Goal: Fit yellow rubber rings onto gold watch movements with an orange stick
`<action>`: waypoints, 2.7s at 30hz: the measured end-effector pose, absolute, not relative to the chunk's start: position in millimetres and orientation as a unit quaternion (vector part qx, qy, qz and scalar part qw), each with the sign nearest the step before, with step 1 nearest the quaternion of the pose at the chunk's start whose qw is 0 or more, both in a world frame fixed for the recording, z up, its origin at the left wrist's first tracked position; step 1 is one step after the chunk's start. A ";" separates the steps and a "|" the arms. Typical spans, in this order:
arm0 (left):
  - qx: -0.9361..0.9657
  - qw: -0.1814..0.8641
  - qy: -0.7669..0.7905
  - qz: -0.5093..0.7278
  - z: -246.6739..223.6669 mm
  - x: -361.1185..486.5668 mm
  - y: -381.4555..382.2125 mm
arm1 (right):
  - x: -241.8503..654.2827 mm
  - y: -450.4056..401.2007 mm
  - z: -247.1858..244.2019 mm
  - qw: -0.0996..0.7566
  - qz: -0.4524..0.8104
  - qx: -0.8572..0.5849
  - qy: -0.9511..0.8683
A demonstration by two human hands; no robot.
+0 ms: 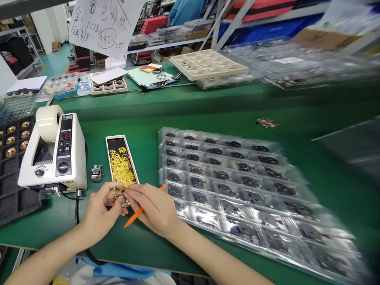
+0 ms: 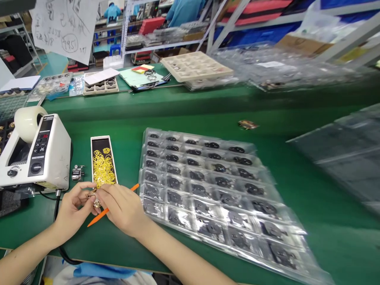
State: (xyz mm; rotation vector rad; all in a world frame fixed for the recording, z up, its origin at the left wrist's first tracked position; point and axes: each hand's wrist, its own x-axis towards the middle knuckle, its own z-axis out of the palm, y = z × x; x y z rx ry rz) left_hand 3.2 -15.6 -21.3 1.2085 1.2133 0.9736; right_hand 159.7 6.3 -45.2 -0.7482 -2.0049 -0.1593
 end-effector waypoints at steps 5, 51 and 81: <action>0.545 0.525 0.514 0.403 -23.7 2.9 -17.7 | 163.7 6.1 -47.4 0.470 -0.091 -0.285 -0.830; 0.398 0.654 0.493 0.413 -17.7 -1.3 -0.8 | 172.7 4.2 -24.9 0.468 0.255 -0.387 -0.752; 0.439 0.653 0.501 0.360 -6.7 -1.8 2.5 | 162.9 -0.7 -29.9 0.303 0.648 -0.346 -0.607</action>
